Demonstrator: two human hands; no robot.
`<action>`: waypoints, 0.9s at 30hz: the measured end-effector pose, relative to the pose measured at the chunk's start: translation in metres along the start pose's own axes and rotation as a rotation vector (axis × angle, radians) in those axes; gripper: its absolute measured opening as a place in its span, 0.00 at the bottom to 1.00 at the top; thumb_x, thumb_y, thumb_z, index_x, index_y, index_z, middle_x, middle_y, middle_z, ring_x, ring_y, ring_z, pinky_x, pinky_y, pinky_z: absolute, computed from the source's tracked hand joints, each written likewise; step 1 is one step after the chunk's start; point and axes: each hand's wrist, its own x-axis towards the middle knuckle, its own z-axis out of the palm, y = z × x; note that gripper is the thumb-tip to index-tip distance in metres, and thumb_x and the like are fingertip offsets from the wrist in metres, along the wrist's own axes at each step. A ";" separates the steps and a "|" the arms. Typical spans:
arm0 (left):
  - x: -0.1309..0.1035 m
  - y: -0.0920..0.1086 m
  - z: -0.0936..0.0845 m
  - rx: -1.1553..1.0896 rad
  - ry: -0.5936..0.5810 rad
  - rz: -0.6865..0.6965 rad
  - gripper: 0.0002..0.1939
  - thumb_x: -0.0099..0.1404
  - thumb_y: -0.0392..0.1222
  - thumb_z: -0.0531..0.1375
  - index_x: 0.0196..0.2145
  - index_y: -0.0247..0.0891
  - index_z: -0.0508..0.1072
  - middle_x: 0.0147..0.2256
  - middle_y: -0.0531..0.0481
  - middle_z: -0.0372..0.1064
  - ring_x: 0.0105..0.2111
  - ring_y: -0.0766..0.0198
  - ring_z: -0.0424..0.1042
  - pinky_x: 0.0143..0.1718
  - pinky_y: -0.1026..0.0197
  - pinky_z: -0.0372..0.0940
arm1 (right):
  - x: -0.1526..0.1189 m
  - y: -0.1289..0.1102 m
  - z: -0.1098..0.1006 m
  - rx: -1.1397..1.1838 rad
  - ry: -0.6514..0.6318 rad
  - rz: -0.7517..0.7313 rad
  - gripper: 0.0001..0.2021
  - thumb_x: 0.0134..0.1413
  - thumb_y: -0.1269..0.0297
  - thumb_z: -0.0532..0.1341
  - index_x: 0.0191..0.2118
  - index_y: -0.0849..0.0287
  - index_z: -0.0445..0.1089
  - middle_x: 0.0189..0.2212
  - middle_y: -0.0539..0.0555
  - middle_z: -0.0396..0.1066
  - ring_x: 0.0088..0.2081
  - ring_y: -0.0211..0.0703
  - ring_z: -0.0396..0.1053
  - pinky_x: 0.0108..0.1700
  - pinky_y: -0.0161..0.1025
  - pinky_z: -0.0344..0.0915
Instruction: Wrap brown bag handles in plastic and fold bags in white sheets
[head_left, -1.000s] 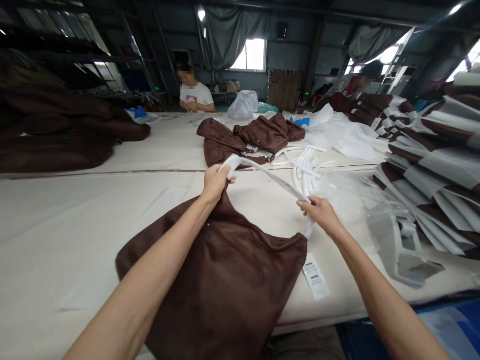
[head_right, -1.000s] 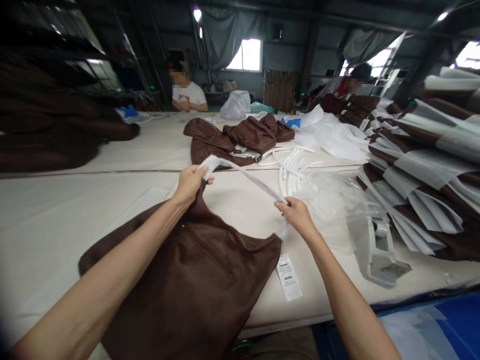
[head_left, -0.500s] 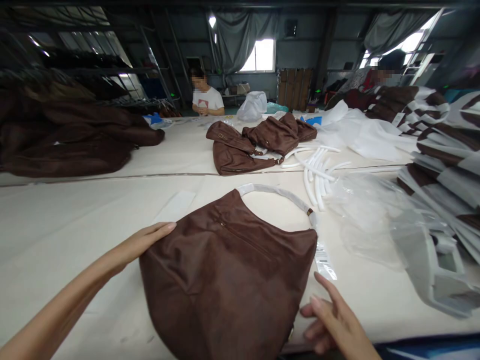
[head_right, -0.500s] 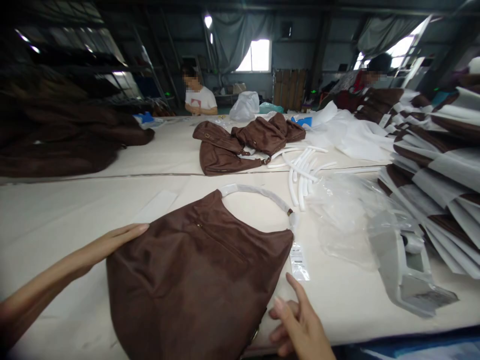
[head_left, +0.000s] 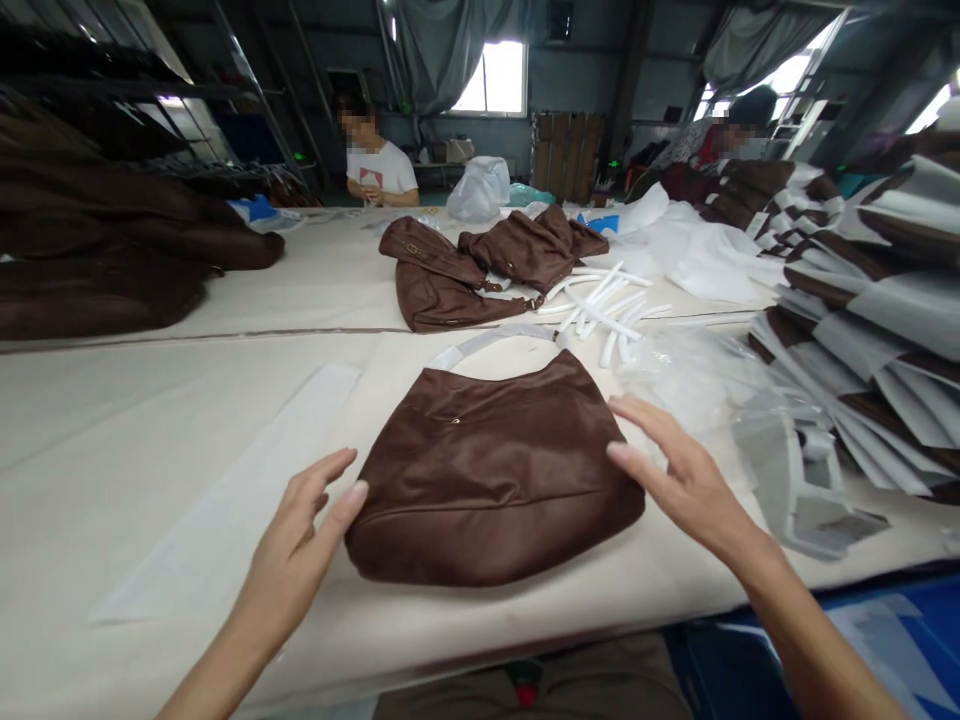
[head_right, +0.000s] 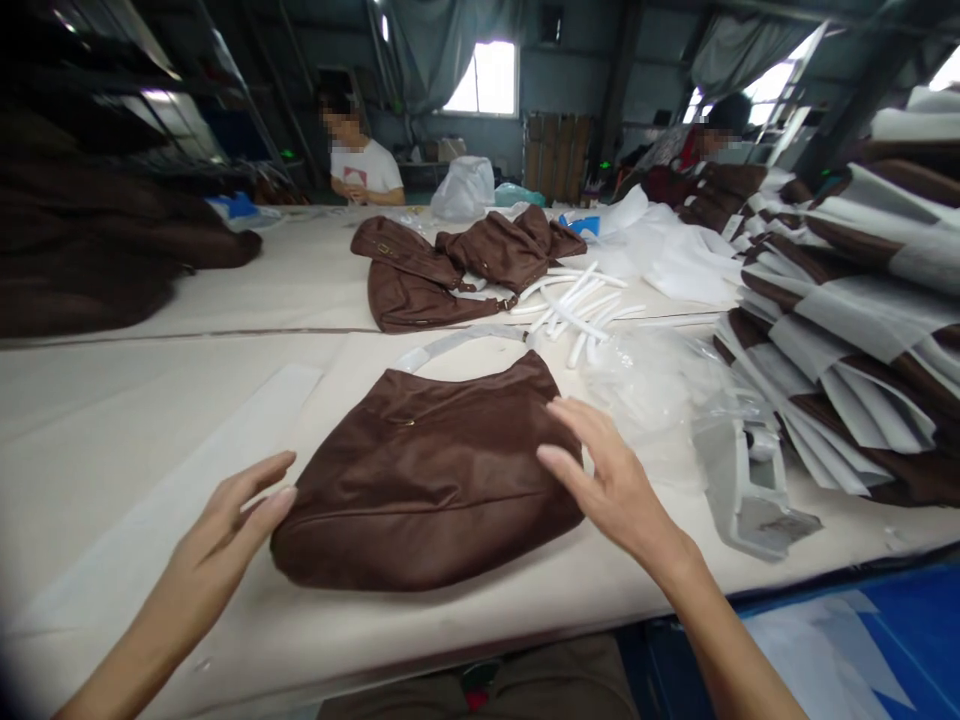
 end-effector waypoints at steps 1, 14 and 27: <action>-0.006 0.000 0.002 0.096 -0.035 0.171 0.30 0.64 0.62 0.55 0.59 0.49 0.65 0.61 0.45 0.62 0.62 0.46 0.60 0.62 0.45 0.55 | -0.012 -0.006 -0.003 -0.077 -0.132 -0.077 0.28 0.59 0.52 0.60 0.64 0.48 0.61 0.63 0.56 0.60 0.65 0.54 0.56 0.65 0.57 0.53; 0.011 0.024 0.007 0.357 -0.265 0.470 0.07 0.67 0.46 0.57 0.36 0.41 0.70 0.35 0.49 0.67 0.36 0.58 0.68 0.37 0.60 0.60 | -0.016 0.040 0.016 -0.185 -0.307 0.031 0.13 0.56 0.50 0.61 0.31 0.53 0.62 0.25 0.48 0.66 0.27 0.42 0.65 0.30 0.38 0.63; 0.000 0.014 -0.013 0.035 -0.104 0.204 0.17 0.61 0.54 0.61 0.45 0.46 0.75 0.47 0.48 0.73 0.48 0.52 0.70 0.53 0.55 0.63 | -0.054 0.050 0.009 -0.001 -0.004 0.106 0.18 0.55 0.49 0.63 0.49 0.50 0.71 0.47 0.54 0.72 0.49 0.49 0.71 0.52 0.44 0.67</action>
